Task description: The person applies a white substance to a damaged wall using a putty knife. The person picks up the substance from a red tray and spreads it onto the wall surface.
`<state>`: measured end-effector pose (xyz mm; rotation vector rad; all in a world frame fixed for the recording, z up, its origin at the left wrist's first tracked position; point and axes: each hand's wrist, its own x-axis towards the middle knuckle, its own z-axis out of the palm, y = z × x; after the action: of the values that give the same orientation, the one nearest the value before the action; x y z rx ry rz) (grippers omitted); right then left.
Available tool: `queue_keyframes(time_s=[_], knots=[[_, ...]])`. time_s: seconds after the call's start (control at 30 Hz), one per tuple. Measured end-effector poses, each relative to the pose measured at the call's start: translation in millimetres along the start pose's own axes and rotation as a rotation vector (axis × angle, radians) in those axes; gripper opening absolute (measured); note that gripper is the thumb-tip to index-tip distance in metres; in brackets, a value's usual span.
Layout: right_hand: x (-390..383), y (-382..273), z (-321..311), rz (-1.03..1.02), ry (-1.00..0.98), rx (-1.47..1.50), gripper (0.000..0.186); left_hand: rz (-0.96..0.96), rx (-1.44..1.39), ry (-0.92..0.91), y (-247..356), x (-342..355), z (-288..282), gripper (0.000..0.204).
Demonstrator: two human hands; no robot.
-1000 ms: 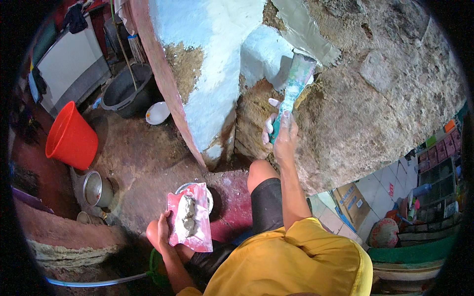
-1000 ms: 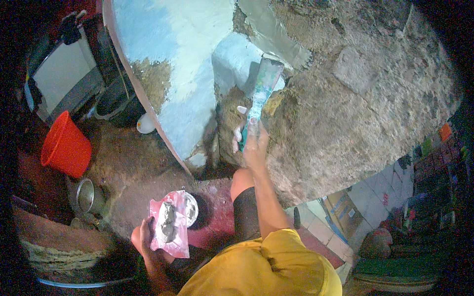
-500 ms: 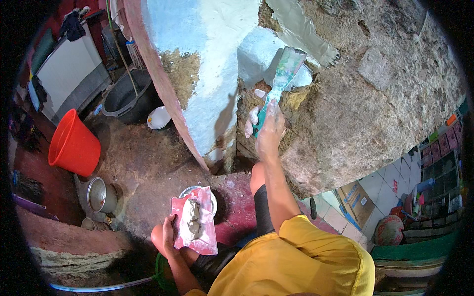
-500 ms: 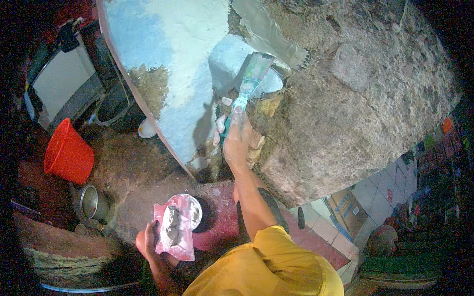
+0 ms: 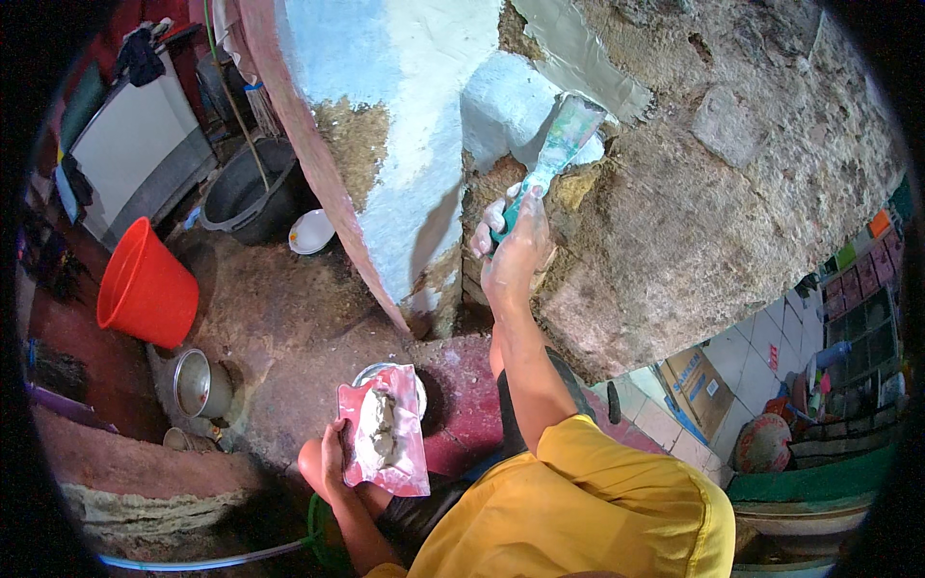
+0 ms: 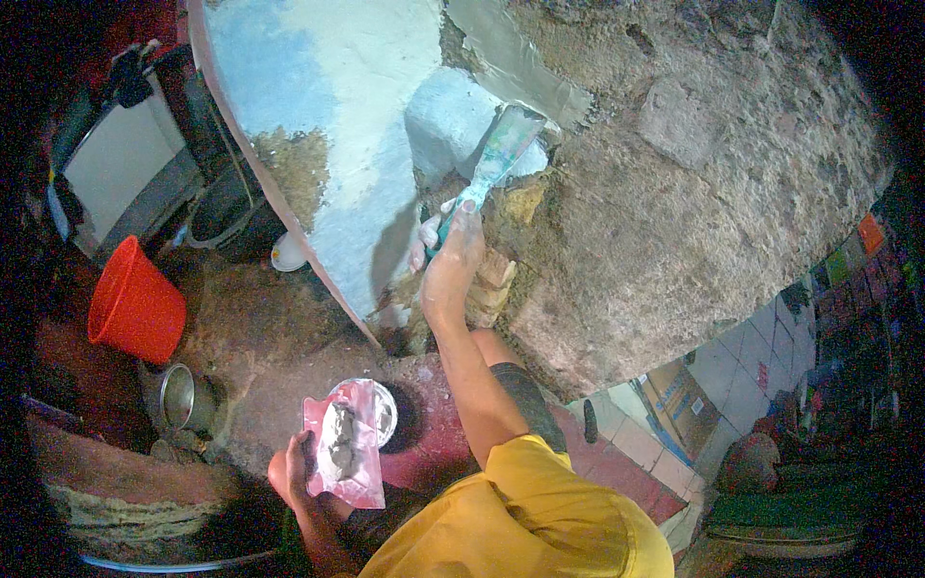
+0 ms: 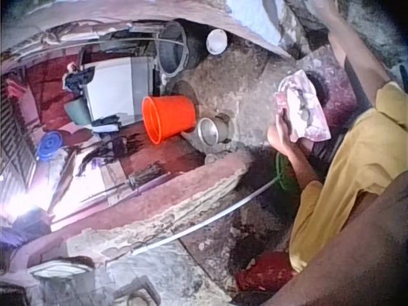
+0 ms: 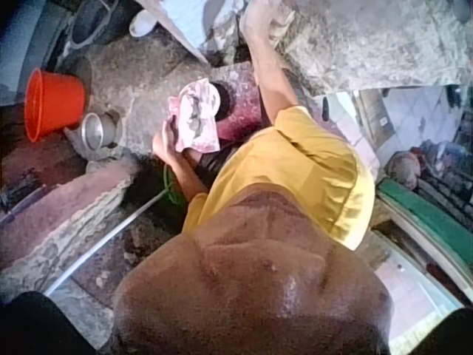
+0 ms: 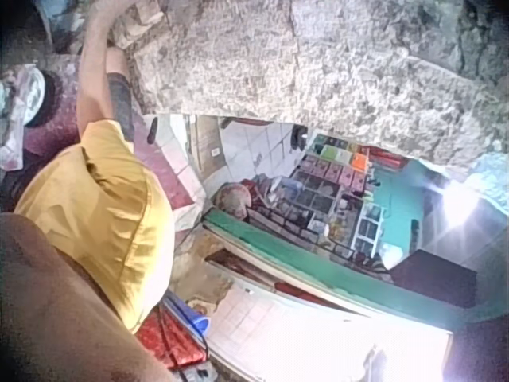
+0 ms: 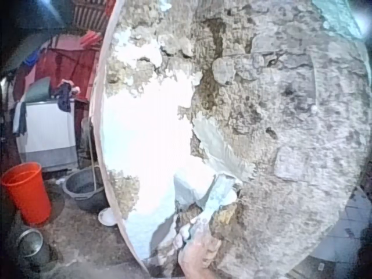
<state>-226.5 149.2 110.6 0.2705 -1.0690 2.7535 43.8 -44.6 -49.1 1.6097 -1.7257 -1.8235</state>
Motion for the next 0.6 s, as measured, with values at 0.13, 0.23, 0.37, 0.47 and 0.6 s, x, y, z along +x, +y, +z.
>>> queue_keyframes(time_s=[0.13,0.23,0.37,0.47,0.6], knots=[[-2.9,-3.6,-2.2,0.006,0.084,-0.005,0.027,-0.08,0.119,-0.027,26.5,-28.5,5.6,0.033],[-6.5,-6.4,-4.9,0.012,0.076,0.011,0.025,0.008,0.062,0.059,13.6,-21.9,-0.2,0.035],[-13.1,-14.4,-4.5,0.02,0.073,0.03,0.025,0.081,0.108,0.102,11.4,-22.1,-2.0,0.043],[-15.4,-17.3,-9.0,0.024,0.082,0.037,0.026,0.083,0.288,0.147,18.2,-26.3,-2.6,0.045],[-17.0,-18.9,-18.3,0.04,0.093,0.061,0.026,0.068,0.244,0.097,14.8,-24.3,-1.3,0.043]])
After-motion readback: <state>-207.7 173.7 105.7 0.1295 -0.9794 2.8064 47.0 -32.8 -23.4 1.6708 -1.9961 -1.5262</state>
